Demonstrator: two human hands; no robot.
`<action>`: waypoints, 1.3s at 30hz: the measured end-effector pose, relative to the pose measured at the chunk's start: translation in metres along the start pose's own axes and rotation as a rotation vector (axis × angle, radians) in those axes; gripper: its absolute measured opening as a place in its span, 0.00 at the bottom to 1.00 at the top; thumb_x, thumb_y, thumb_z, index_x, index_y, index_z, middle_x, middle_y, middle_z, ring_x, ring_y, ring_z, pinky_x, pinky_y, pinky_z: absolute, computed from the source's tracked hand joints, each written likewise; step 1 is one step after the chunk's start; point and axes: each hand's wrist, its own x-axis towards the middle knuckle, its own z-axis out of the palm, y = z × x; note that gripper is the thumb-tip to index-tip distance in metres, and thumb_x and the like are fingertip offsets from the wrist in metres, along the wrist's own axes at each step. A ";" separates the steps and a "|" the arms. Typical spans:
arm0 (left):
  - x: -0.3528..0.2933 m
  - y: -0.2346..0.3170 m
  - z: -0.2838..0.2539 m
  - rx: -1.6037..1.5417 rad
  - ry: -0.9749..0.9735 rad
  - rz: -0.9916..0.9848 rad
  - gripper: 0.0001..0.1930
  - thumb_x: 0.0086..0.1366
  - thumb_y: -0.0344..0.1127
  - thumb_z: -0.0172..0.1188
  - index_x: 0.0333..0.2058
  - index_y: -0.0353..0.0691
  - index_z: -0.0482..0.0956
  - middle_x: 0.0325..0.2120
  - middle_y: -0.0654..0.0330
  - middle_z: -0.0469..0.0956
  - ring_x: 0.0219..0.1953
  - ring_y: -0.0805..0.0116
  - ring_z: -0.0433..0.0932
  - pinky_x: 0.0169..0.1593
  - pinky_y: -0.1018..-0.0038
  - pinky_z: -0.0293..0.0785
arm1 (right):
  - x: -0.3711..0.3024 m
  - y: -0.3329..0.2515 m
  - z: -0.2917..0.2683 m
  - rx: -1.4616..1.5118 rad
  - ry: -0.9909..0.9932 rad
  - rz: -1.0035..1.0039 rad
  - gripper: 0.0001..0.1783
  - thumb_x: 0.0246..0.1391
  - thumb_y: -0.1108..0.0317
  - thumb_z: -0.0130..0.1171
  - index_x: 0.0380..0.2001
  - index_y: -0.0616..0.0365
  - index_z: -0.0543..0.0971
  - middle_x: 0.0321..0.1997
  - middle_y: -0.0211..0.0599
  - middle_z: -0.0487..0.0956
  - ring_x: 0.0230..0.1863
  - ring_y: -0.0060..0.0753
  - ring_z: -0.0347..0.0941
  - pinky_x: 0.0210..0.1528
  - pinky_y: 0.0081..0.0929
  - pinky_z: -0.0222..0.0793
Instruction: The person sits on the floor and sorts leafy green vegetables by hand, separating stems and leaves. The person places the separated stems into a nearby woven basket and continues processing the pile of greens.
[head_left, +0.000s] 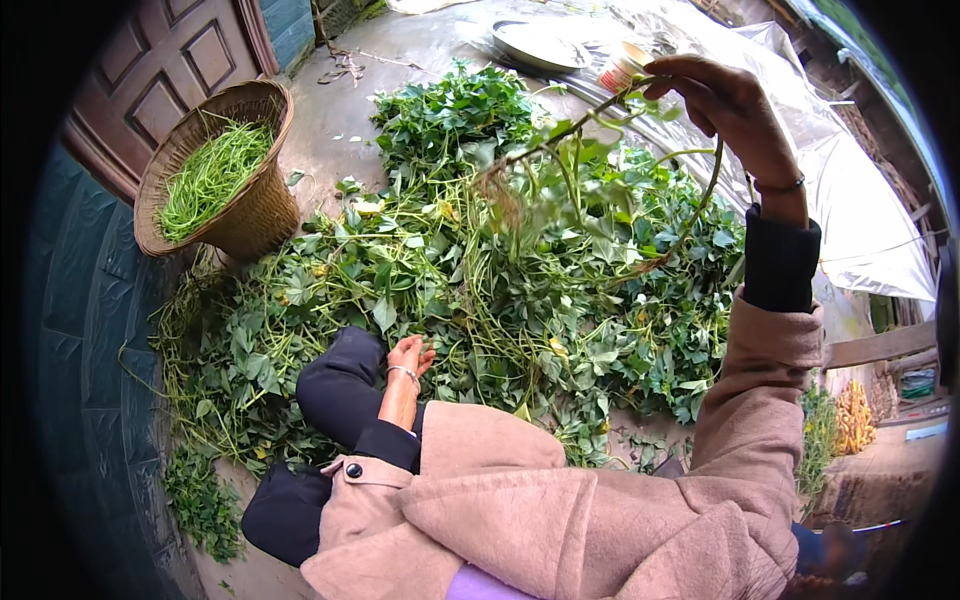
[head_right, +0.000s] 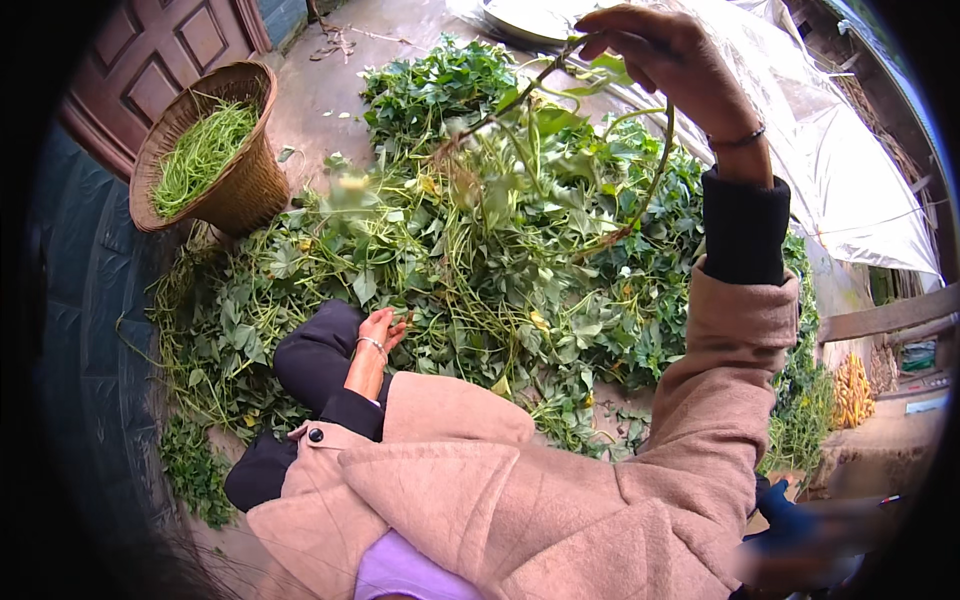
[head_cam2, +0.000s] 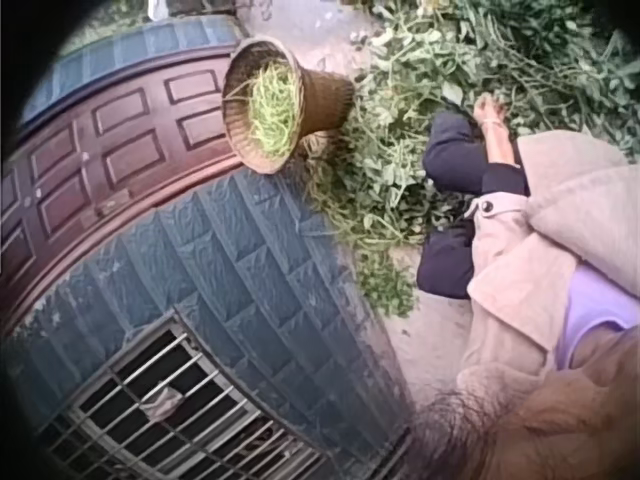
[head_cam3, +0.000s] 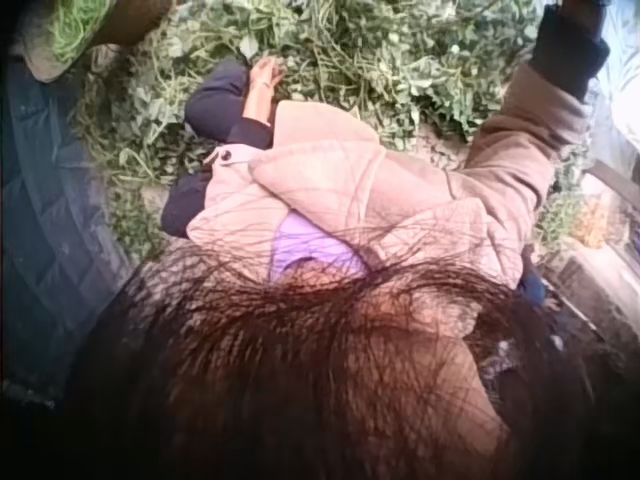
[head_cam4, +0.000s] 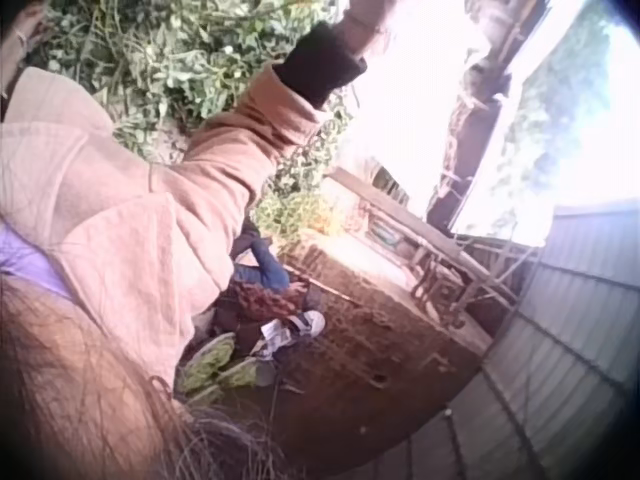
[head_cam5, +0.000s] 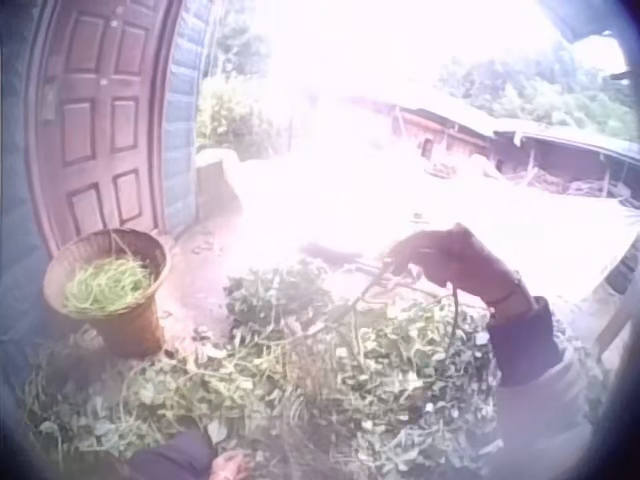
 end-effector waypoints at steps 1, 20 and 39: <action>0.004 0.001 -0.002 -0.012 0.010 0.029 0.11 0.67 0.33 0.55 0.47 0.41 0.73 0.34 0.59 0.79 0.26 0.70 0.81 0.28 0.74 0.80 | -0.002 -0.006 0.000 -0.007 -0.008 0.026 0.16 0.63 0.72 0.47 0.52 0.57 0.76 0.38 0.29 0.83 0.17 0.07 0.54 0.19 0.09 0.51; -0.081 0.124 0.085 0.258 -0.180 0.862 0.09 0.61 0.36 0.65 0.36 0.37 0.81 0.24 0.69 0.78 0.25 0.83 0.69 0.30 0.84 0.64 | -0.033 -0.027 -0.006 -0.500 -0.076 -0.139 0.16 0.55 0.67 0.62 0.47 0.55 0.78 0.26 0.35 0.78 0.29 0.24 0.77 0.34 0.22 0.72; -0.164 0.148 0.198 -0.326 -0.559 0.288 0.07 0.66 0.36 0.56 0.38 0.40 0.75 0.39 0.57 0.79 0.42 0.65 0.79 0.42 0.69 0.84 | -0.140 0.047 0.246 -0.040 0.368 0.337 0.50 0.41 0.72 0.70 0.67 0.50 0.55 0.52 0.54 0.72 0.45 0.49 0.76 0.45 0.37 0.76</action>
